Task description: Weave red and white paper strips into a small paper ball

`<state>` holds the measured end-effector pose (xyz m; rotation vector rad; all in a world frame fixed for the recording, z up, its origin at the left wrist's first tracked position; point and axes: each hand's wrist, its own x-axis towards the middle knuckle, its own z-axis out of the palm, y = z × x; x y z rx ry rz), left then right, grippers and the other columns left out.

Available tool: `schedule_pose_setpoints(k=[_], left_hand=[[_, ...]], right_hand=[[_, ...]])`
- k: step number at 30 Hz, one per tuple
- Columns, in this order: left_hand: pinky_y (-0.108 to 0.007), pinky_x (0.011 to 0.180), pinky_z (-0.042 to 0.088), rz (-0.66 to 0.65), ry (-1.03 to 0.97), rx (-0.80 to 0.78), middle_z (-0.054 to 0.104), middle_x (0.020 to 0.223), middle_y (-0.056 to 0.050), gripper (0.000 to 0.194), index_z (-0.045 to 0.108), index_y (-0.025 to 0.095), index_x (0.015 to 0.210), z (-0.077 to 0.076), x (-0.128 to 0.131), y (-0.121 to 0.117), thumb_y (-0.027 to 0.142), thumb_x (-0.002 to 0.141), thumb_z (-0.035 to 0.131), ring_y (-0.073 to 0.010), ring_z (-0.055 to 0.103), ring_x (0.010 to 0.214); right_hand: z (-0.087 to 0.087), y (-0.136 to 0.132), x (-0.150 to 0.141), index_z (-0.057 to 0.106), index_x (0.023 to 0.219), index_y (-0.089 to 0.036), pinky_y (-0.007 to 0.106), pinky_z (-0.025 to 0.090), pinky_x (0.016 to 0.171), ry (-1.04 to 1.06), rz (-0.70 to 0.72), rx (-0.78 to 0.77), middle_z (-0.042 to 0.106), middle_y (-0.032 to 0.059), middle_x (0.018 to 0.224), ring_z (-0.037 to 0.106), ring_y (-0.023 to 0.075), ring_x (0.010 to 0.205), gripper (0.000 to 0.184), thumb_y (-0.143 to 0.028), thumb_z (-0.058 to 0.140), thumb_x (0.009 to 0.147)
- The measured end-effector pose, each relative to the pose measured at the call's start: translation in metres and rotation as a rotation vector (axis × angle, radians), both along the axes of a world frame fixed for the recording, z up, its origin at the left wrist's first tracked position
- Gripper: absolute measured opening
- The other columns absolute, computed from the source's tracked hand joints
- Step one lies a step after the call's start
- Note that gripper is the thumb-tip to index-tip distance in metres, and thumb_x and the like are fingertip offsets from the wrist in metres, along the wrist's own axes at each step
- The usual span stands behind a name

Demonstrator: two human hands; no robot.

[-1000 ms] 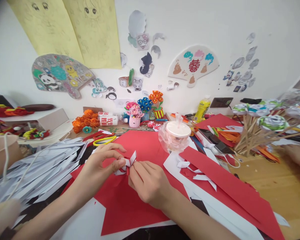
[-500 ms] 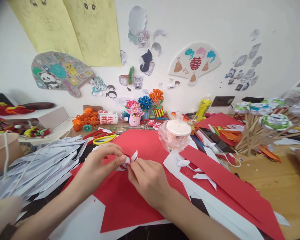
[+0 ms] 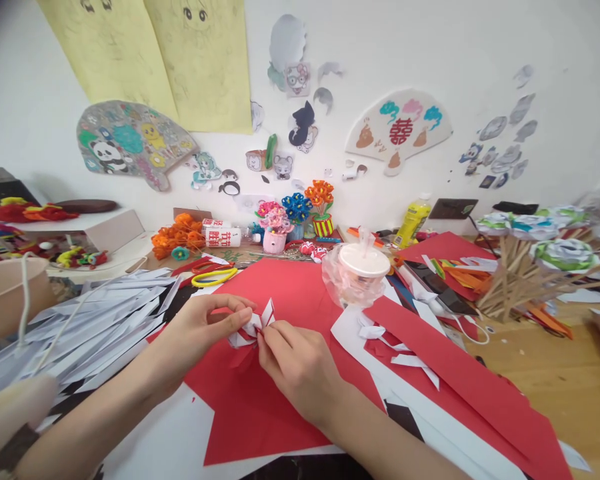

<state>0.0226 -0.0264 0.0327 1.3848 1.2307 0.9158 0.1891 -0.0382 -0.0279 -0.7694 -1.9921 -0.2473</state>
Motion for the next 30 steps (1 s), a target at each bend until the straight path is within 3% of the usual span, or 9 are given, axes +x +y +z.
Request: schedule_pose_setpoints(k=[9, 12, 15, 17, 19, 22, 26, 30], left_hand=[[-0.027, 0.062, 0.051, 0.048, -0.077, 0.031, 0.065, 0.09, -0.007, 0.026, 0.059, 0.015, 0.066, -0.003, 0.002, -0.002, 0.038, 0.07, 0.071, -0.0166, 0.062, 0.071], [-0.031, 0.069, 0.052, 0.053, 0.051, 0.207, 0.065, 0.093, -0.007, 0.021, 0.059, 0.016, 0.067, -0.005, 0.0, -0.002, 0.033, 0.076, 0.067, -0.0203, 0.063, 0.081], [-0.033, 0.078, 0.049, 0.105, 0.245, 0.471, 0.066, 0.092, -0.005, 0.014, 0.058, 0.018, 0.068, -0.005, -0.001, -0.002, 0.022, 0.081, 0.061, -0.0204, 0.062, 0.09], [-0.031, 0.079, 0.048, 0.115, 0.326, 0.604, 0.066, 0.092, -0.003, 0.015, 0.056, 0.019, 0.068, -0.005, 0.0, -0.003, 0.016, 0.083, 0.058, -0.0187, 0.062, 0.09], [-0.029, 0.075, 0.048, 0.09, 0.374, 0.697, 0.065, 0.093, -0.002, 0.018, 0.054, 0.019, 0.069, -0.007, 0.002, -0.005, 0.013, 0.085, 0.055, -0.0163, 0.062, 0.086], [-0.026, 0.072, 0.049, 0.016, 0.418, 0.827, 0.064, 0.101, -0.003, 0.019, 0.053, 0.02, 0.073, -0.012, 0.003, -0.007, 0.009, 0.088, 0.05, -0.0145, 0.062, 0.086], [-0.029, 0.083, 0.049, -0.058, 0.463, 0.96, 0.063, 0.111, -0.004, 0.016, 0.056, 0.02, 0.078, -0.017, 0.004, -0.009, 0.011, 0.09, 0.051, -0.0177, 0.059, 0.102], [-0.035, 0.092, 0.044, -0.071, 0.533, 1.062, 0.063, 0.116, -0.005, 0.016, 0.059, 0.02, 0.078, -0.015, 0.006, -0.01, 0.009, 0.089, 0.055, -0.0208, 0.054, 0.113]], right_hand=[[0.001, 0.0, 0.0, 0.061, 0.08, -0.013, 0.023, 0.048, 0.057, 0.013, 0.022, -0.002, 0.069, 0.0079, 0.076, 0.066, 0.0148, 0.064, 0.019, -0.007, 0.048, 0.093], [0.003, 0.0, 0.001, 0.062, 0.086, -0.015, 0.024, 0.052, 0.062, 0.115, 0.089, -0.291, 0.069, 0.0067, 0.08, 0.067, 0.0157, 0.07, 0.015, -0.014, 0.049, 0.094], [0.005, 0.003, 0.001, 0.062, 0.094, -0.019, 0.029, 0.056, 0.075, 0.359, 0.215, -0.8, 0.069, 0.0051, 0.092, 0.07, 0.0178, 0.083, 0.011, -0.028, 0.059, 0.09], [0.004, 0.006, 0.0, 0.059, 0.101, -0.02, 0.033, 0.056, 0.082, 0.544, 0.317, -1.081, 0.068, 0.0062, 0.102, 0.07, 0.0193, 0.089, 0.025, -0.038, 0.066, 0.085], [0.004, 0.008, -0.001, 0.052, 0.114, -0.022, 0.039, 0.055, 0.087, 0.72, 0.456, -1.255, 0.062, 0.0082, 0.116, 0.069, 0.0197, 0.092, 0.044, -0.042, 0.072, 0.08], [0.007, 0.01, -0.001, 0.043, 0.128, -0.027, 0.043, 0.052, 0.092, 0.913, 0.712, -1.386, 0.053, 0.01, 0.129, 0.065, 0.0208, 0.101, 0.059, -0.044, 0.072, 0.08], [0.012, 0.011, -0.001, 0.053, 0.12, -0.024, 0.038, 0.052, 0.089, 1.005, 0.93, -1.442, 0.061, 0.0061, 0.106, 0.062, 0.0177, 0.095, 0.04, -0.04, 0.067, 0.086], [0.012, 0.014, -0.002, 0.059, 0.111, -0.023, 0.028, 0.051, 0.08, 1.088, 1.034, -1.466, 0.06, 0.0015, 0.094, 0.059, 0.011, 0.082, 0.024, -0.034, 0.063, 0.09]])
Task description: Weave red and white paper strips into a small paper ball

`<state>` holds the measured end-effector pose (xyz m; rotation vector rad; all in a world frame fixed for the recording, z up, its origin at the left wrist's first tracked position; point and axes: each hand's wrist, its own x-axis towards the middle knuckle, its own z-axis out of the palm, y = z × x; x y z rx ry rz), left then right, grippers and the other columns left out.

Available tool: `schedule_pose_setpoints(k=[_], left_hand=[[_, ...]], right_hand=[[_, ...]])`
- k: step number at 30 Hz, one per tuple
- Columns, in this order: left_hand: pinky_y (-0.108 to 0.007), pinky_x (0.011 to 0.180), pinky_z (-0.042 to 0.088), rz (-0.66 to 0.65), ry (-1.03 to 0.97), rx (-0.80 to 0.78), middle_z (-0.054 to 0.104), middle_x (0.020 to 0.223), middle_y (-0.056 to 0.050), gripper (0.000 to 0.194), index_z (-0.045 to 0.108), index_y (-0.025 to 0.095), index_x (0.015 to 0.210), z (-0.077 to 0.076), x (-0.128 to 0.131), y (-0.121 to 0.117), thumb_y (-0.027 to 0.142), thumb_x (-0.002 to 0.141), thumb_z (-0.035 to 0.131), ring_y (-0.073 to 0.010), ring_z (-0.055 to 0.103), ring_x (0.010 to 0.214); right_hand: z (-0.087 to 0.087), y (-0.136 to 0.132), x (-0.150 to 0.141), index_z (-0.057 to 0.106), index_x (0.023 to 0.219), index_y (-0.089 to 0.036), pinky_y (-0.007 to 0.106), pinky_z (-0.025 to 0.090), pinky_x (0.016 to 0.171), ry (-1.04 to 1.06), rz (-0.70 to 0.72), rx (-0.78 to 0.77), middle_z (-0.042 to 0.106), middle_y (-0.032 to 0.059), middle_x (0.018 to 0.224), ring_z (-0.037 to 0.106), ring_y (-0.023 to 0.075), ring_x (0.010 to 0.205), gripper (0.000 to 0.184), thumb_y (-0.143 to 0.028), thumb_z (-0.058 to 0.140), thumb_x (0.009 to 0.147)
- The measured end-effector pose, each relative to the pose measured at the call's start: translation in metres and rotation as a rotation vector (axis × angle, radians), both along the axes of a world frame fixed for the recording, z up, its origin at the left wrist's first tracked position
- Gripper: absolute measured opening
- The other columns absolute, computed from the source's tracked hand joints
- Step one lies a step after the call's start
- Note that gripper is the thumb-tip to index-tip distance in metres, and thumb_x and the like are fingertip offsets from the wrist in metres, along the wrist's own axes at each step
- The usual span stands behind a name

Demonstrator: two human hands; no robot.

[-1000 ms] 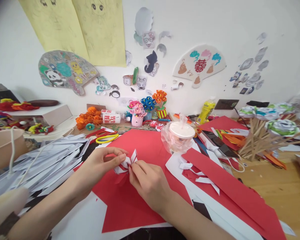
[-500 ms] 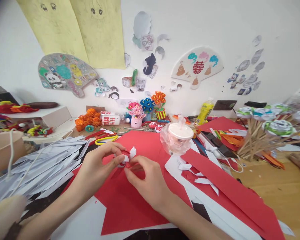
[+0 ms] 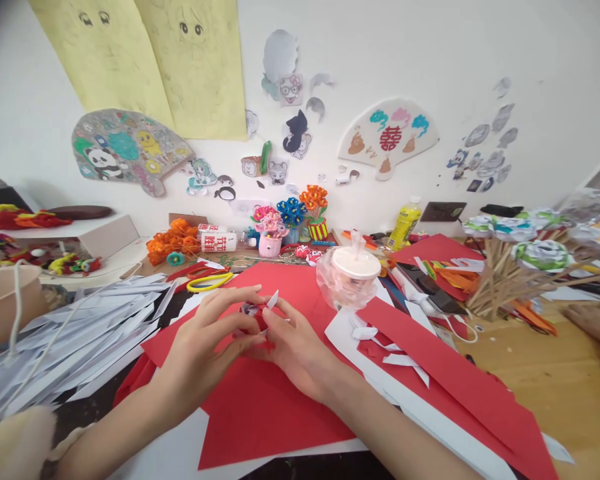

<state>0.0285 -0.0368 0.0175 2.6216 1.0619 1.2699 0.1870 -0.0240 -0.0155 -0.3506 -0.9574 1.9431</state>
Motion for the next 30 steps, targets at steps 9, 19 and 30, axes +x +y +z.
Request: schedule_pose_setpoints(k=[9, 19, 30], left_hand=[[-0.038, 0.078, 0.037, 0.153, 0.006, 0.264, 0.066, 0.095, -0.003, 0.019, 0.071, 0.027, 0.077, 0.005, 0.003, -0.005, 0.013, 0.086, 0.063, -0.0213, 0.051, 0.088], [-0.034, 0.071, 0.034, 0.105, 0.04, 0.24, 0.063, 0.086, -0.002, 0.017, 0.068, 0.025, 0.081, 0.002, 0.0, -0.004, 0.011, 0.087, 0.061, -0.0178, 0.051, 0.077], [-0.042, 0.089, 0.045, 0.095, -0.018, -0.109, 0.058, 0.122, -0.007, 0.048, 0.052, 0.026, 0.124, 0.001, -0.009, 0.025, 0.029, 0.08, 0.071, -0.0278, 0.054, 0.111]], right_hand=[[0.0, 0.003, 0.002, 0.058, 0.116, -0.026, 0.029, 0.049, 0.079, -0.085, -0.19, -0.073, 0.064, 0.0028, 0.101, 0.061, 0.0163, 0.087, 0.048, -0.028, 0.076, 0.071], [-0.002, 0.006, 0.006, 0.062, 0.103, -0.025, 0.031, 0.05, 0.079, -0.116, -0.262, 0.062, 0.066, 0.0043, 0.104, 0.063, 0.0199, 0.094, 0.041, -0.029, 0.08, 0.066], [0.002, 0.023, 0.007, 0.062, 0.107, -0.021, 0.029, 0.046, 0.074, -0.027, -0.056, -0.074, 0.07, 0.0073, 0.095, 0.063, 0.0177, 0.081, 0.034, -0.047, 0.056, 0.087]])
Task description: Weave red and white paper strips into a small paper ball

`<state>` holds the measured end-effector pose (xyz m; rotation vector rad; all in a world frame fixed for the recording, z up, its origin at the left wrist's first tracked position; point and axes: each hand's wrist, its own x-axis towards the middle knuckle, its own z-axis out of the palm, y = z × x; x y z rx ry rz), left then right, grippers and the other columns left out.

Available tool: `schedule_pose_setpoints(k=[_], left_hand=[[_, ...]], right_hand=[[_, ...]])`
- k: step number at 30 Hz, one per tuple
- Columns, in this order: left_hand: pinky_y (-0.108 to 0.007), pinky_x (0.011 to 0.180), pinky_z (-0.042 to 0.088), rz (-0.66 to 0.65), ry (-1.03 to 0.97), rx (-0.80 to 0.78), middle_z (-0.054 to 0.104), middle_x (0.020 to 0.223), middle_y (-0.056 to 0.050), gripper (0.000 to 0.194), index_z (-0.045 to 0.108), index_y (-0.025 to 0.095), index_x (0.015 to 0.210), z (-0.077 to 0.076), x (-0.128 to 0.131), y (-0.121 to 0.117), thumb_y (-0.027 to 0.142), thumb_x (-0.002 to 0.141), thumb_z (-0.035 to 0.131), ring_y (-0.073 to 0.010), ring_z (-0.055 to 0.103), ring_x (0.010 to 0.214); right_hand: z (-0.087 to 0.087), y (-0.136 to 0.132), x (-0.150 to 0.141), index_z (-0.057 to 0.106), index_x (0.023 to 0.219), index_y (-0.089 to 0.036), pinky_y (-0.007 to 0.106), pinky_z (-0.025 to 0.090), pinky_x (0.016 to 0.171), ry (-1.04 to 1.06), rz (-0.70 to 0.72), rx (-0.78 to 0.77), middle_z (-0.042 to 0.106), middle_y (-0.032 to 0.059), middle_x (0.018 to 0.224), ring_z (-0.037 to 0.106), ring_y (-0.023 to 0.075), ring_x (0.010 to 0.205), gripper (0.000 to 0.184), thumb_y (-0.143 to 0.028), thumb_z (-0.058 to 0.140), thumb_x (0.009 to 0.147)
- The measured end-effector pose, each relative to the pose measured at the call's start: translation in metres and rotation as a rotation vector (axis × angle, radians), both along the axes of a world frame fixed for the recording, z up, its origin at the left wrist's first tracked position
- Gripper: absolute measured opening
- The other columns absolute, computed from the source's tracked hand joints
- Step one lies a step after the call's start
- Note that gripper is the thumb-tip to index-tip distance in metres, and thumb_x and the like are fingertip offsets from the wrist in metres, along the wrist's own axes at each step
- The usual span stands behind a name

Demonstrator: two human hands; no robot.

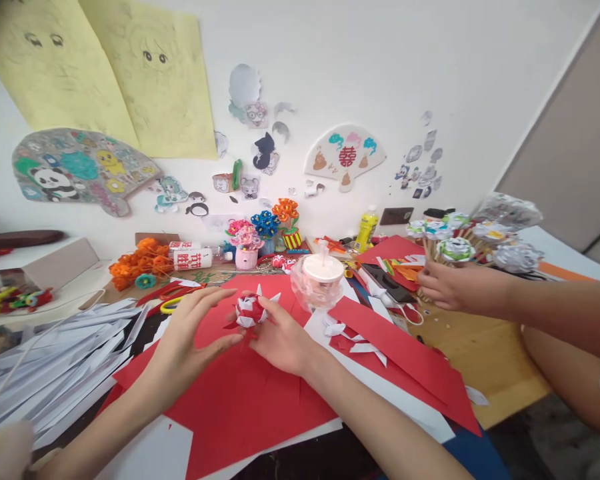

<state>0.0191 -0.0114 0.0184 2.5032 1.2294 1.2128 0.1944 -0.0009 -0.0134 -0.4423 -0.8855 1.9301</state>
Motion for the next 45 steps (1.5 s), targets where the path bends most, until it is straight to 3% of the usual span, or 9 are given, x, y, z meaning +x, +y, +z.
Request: schedule_pose_setpoints(k=[8, 15, 18, 21, 24, 26, 29, 37, 45], left_hand=[[-0.043, 0.086, 0.046, -0.054, -0.045, -0.118, 0.068, 0.114, -0.007, 0.039, 0.06, 0.026, 0.116, 0.009, -0.01, 0.012, 0.038, 0.08, 0.068, -0.0279, 0.059, 0.101], [-0.04, 0.081, 0.047, -0.02, -0.07, -0.107, 0.07, 0.106, -0.005, 0.032, 0.064, 0.027, 0.107, -0.004, -0.014, 0.012, 0.045, 0.081, 0.063, -0.0278, 0.06, 0.098], [-0.044, 0.085, 0.044, 0.079, -0.026, -0.097, 0.07, 0.104, -0.006, 0.034, 0.063, 0.026, 0.106, -0.006, -0.013, 0.009, 0.048, 0.081, 0.062, -0.0294, 0.061, 0.098], [-0.047, 0.088, 0.039, 0.17, -0.021, -0.112, 0.071, 0.104, -0.007, 0.036, 0.061, 0.023, 0.106, -0.005, -0.013, 0.007, 0.048, 0.081, 0.063, -0.0297, 0.064, 0.094], [-0.046, 0.09, 0.037, 0.219, -0.044, -0.142, 0.07, 0.104, -0.007, 0.035, 0.06, 0.022, 0.105, -0.005, -0.012, 0.004, 0.046, 0.08, 0.064, -0.0282, 0.065, 0.093], [-0.046, 0.091, 0.036, 0.234, -0.043, -0.15, 0.07, 0.106, -0.007, 0.036, 0.059, 0.022, 0.11, -0.006, -0.012, 0.003, 0.043, 0.081, 0.064, -0.0274, 0.064, 0.094], [-0.044, 0.09, 0.037, 0.244, -0.021, -0.135, 0.07, 0.107, -0.005, 0.044, 0.056, 0.025, 0.122, -0.008, -0.013, 0.002, 0.04, 0.082, 0.063, -0.0277, 0.061, 0.1], [-0.038, 0.083, 0.039, 0.179, 0.033, -0.056, 0.07, 0.103, -0.001, 0.03, 0.063, 0.029, 0.11, -0.017, -0.014, 0.002, 0.038, 0.082, 0.067, -0.0249, 0.06, 0.092], [-0.037, 0.081, 0.036, 0.21, 0.135, 0.0, 0.07, 0.098, 0.001, 0.034, 0.06, 0.03, 0.116, -0.024, -0.009, -0.001, 0.036, 0.084, 0.067, -0.0247, 0.057, 0.092]], right_hand=[[0.008, 0.016, -0.018, 0.068, 0.096, -0.016, 0.023, 0.041, 0.061, -0.122, 0.089, 0.046, 0.071, 0.0084, 0.096, 0.059, 0.0135, 0.07, 0.038, -0.047, 0.048, 0.089], [-0.002, 0.014, -0.017, 0.064, 0.109, -0.019, 0.025, 0.047, 0.064, -0.151, 0.123, 0.116, 0.069, 0.0081, 0.099, 0.061, 0.0149, 0.074, 0.044, -0.055, 0.055, 0.085], [-0.002, 0.013, -0.011, 0.054, 0.12, -0.024, 0.028, 0.049, 0.066, -0.206, 0.018, 0.156, 0.067, 0.0062, 0.102, 0.063, 0.0156, 0.075, 0.051, -0.057, 0.062, 0.082], [-0.002, 0.013, -0.006, 0.05, 0.114, -0.023, 0.027, 0.048, 0.063, -0.338, -0.218, 0.229, 0.064, 0.0022, 0.092, 0.062, 0.014, 0.07, 0.052, -0.055, 0.068, 0.077], [-0.001, 0.011, -0.003, 0.053, 0.1, -0.021, 0.025, 0.047, 0.065, -0.506, -0.566, 0.408, 0.06, -0.0004, 0.086, 0.059, 0.0124, 0.072, 0.038, -0.046, 0.07, 0.077], [0.0, 0.008, -0.001, 0.057, 0.092, -0.019, 0.026, 0.047, 0.069, -0.643, -0.667, 0.568, 0.06, 0.0008, 0.085, 0.058, 0.0133, 0.076, 0.025, -0.039, 0.067, 0.08], [0.003, 0.002, 0.0, 0.061, 0.087, -0.018, 0.026, 0.047, 0.065, -0.773, -0.683, 0.707, 0.062, 0.0019, 0.081, 0.057, 0.0138, 0.071, 0.018, -0.034, 0.064, 0.083], [0.003, -0.003, -0.006, 0.059, 0.079, -0.018, 0.022, 0.041, 0.053, -0.942, -0.672, 0.76, 0.059, -0.0004, 0.067, 0.052, 0.0118, 0.059, 0.015, -0.031, 0.057, 0.087], [-0.004, -0.006, -0.009, 0.048, 0.065, -0.019, 0.022, 0.032, 0.05, -1.02, -0.68, 0.842, 0.048, -0.004, 0.058, 0.042, 0.0091, 0.051, 0.019, -0.02, 0.052, 0.083]])
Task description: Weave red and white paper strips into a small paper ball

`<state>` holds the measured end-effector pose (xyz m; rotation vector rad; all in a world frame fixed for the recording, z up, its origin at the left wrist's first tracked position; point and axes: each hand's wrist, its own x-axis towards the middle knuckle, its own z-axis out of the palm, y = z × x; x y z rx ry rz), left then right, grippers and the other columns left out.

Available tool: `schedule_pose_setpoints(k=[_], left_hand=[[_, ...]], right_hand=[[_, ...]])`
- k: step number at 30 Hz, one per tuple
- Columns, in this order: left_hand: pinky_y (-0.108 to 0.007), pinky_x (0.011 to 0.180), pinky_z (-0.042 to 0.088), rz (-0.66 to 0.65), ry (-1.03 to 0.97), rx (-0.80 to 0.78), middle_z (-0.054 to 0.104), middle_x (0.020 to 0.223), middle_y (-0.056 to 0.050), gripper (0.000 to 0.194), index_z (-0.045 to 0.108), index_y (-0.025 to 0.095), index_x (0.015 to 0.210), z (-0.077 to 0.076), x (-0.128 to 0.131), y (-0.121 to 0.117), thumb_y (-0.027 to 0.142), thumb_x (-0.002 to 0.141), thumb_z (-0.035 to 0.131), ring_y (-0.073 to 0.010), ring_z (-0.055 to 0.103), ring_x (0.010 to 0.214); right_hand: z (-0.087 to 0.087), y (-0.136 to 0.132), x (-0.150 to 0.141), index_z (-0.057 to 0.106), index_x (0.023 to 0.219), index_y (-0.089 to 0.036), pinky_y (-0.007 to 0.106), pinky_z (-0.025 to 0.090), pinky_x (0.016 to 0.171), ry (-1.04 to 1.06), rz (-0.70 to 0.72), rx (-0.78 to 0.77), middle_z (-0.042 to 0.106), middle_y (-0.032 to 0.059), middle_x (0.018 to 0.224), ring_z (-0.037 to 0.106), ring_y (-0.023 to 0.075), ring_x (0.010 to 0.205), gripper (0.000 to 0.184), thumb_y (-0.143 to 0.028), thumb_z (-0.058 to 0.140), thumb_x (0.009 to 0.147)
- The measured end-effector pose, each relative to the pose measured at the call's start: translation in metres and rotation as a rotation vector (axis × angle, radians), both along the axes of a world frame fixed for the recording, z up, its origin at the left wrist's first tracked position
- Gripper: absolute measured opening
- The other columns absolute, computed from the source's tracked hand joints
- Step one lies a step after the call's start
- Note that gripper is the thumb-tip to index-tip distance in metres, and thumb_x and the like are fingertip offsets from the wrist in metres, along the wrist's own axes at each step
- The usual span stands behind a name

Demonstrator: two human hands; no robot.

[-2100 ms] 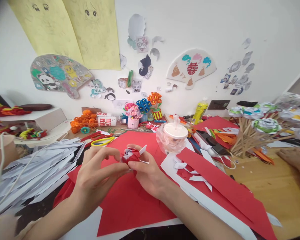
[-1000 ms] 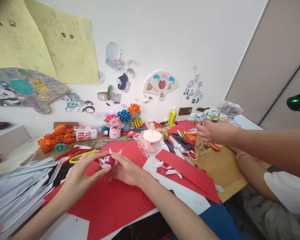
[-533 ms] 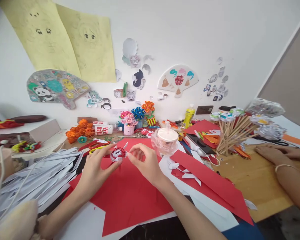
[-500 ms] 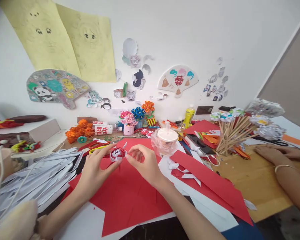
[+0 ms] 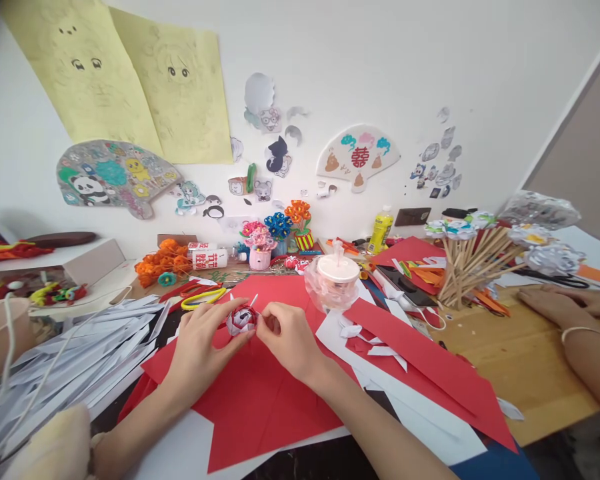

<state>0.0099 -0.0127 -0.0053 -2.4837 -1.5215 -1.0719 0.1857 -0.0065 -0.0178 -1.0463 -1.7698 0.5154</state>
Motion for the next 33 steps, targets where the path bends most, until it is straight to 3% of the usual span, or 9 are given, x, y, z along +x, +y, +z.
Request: schedule_pose_setpoints(k=[16, 26, 33], left_hand=[[-0.036, 0.075, 0.035, 0.094, -0.029, -0.069, 0.071, 0.092, 0.002, 0.027, 0.066, 0.03, 0.108, 0.0029, 0.0067, -0.0039, 0.039, 0.082, 0.067, -0.0256, 0.056, 0.091], [-0.038, 0.078, 0.043, -0.038, -0.158, -0.194, 0.071, 0.09, -0.001, 0.035, 0.065, 0.031, 0.115, 0.0028, -0.0007, 0.0035, 0.043, 0.082, 0.066, -0.0247, 0.057, 0.088], [-0.039, 0.077, 0.044, 0.056, -0.128, -0.158, 0.071, 0.092, -0.001, 0.03, 0.068, 0.03, 0.109, 0.0009, 0.0029, 0.0016, 0.04, 0.081, 0.066, -0.0257, 0.058, 0.089]], right_hand=[[0.0057, -0.0052, -0.0022, 0.051, 0.062, -0.018, 0.021, 0.035, 0.051, -0.004, -0.021, 0.018, 0.051, -0.0024, 0.057, 0.043, 0.0092, 0.051, 0.018, -0.018, 0.051, 0.079], [0.0082, -0.005, 0.0003, 0.053, 0.064, -0.017, 0.021, 0.031, 0.051, 0.043, 0.014, -0.114, 0.047, -0.0041, 0.056, 0.039, 0.009, 0.052, 0.018, -0.022, 0.052, 0.081], [0.0079, -0.0077, -0.0029, 0.055, 0.063, -0.017, 0.022, 0.031, 0.05, 0.051, 0.022, -0.152, 0.048, -0.0041, 0.056, 0.04, 0.0093, 0.052, 0.017, -0.02, 0.053, 0.08]])
